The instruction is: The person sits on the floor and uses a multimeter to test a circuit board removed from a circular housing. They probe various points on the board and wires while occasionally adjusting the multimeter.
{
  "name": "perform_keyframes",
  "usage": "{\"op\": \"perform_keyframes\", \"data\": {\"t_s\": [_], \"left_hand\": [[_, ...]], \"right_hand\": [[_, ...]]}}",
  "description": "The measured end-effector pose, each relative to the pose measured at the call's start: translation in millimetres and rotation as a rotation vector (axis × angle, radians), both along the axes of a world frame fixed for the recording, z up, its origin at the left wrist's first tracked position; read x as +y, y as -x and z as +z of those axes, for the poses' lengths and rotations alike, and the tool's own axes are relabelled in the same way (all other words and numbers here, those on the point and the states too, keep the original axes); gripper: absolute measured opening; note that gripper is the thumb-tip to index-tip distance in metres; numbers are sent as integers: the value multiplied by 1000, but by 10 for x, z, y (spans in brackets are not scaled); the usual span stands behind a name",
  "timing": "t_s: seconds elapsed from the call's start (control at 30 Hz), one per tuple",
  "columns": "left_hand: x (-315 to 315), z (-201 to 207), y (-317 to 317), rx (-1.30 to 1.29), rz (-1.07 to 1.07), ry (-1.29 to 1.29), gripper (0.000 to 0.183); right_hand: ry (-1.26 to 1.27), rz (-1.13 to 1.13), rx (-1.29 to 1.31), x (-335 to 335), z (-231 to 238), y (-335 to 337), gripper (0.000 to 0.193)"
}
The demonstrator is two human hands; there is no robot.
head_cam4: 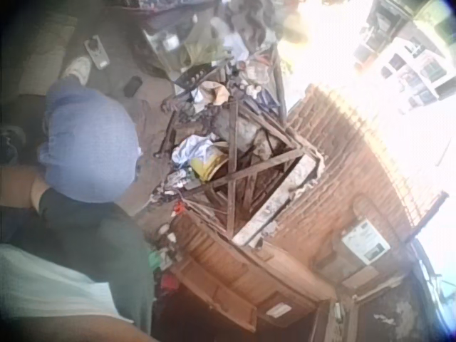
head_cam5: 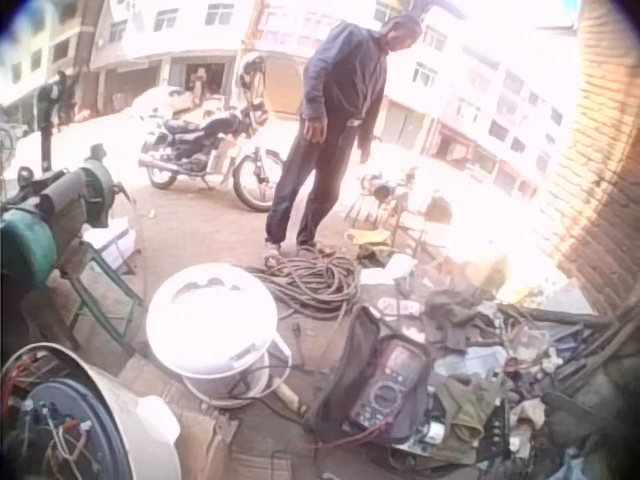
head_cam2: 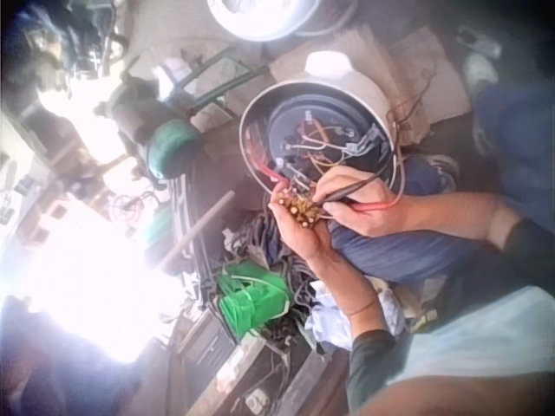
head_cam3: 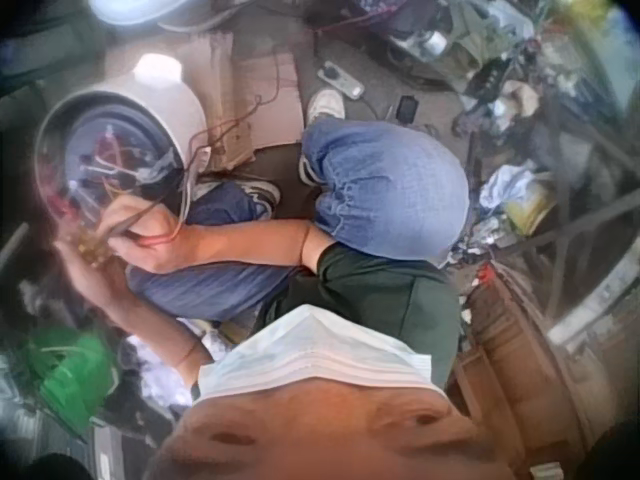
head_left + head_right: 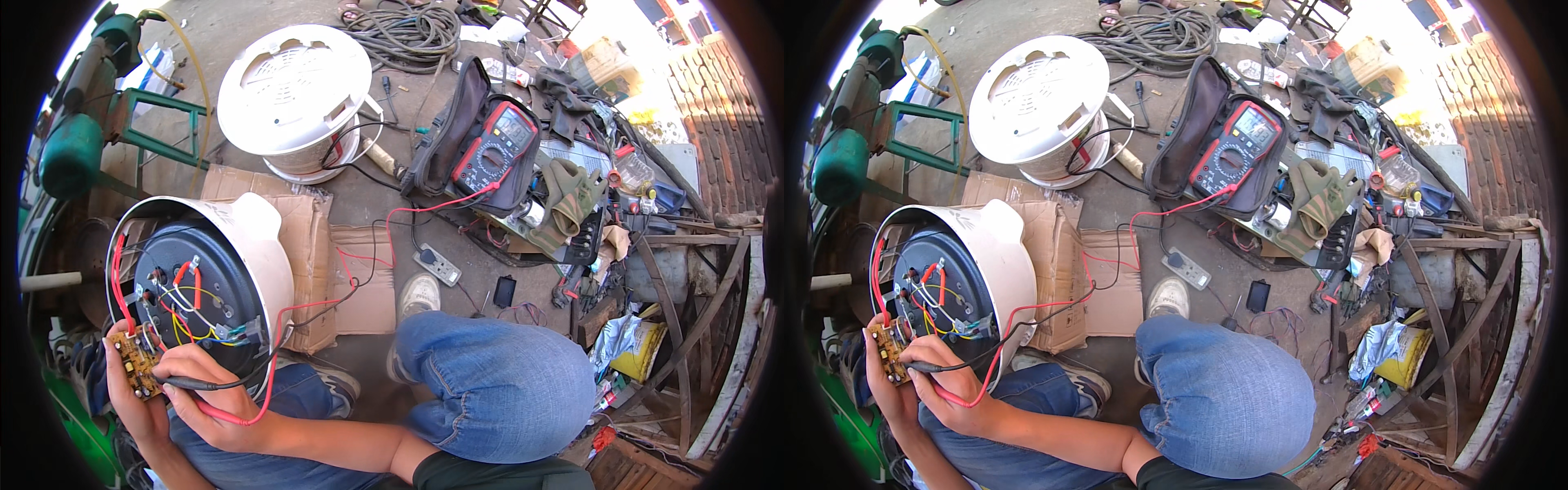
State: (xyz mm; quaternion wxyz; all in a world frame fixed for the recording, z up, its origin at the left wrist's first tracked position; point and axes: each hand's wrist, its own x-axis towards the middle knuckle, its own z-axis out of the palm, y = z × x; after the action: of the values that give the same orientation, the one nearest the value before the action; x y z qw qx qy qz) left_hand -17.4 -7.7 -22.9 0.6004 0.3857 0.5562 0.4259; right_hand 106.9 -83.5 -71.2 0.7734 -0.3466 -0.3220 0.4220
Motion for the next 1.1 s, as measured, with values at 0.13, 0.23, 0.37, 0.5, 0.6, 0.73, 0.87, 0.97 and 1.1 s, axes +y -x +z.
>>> {"op": "perform_keyframes", "data": {"t_s": [0.13,0.23,0.37,0.5,0.6,0.73,0.87,0.97,1.1], "left_hand": [[0,-31,-85,19,-31,8,40],[-30,59,-165,17,-40,-11,41],[16,34,-253,3,-94,-3,42],[62,93,-233,14,-113,-7,42],[19,135,-221,24,-101,-20,41],[-4,112,-214,17,-118,-37,39],[-14,100,-266,25,-132,-54,39],[-17,96,-214,51,-161,-62,44],[-6,61,-214,71,-157,-66,45]], "right_hand": [[-5,-21,-16,-11,-36,-76,23],[-17,-12,-1,7,16,-62,23],[34,-47,-53,52,56,-168,20],[186,2,113,-6,139,-247,18],[187,107,88,-45,153,-309,19],[157,105,-45,-61,121,-283,20],[225,75,31,-59,164,-260,19],[223,75,9,-58,188,-247,19],[218,64,12,-43,179,-224,20]]}}
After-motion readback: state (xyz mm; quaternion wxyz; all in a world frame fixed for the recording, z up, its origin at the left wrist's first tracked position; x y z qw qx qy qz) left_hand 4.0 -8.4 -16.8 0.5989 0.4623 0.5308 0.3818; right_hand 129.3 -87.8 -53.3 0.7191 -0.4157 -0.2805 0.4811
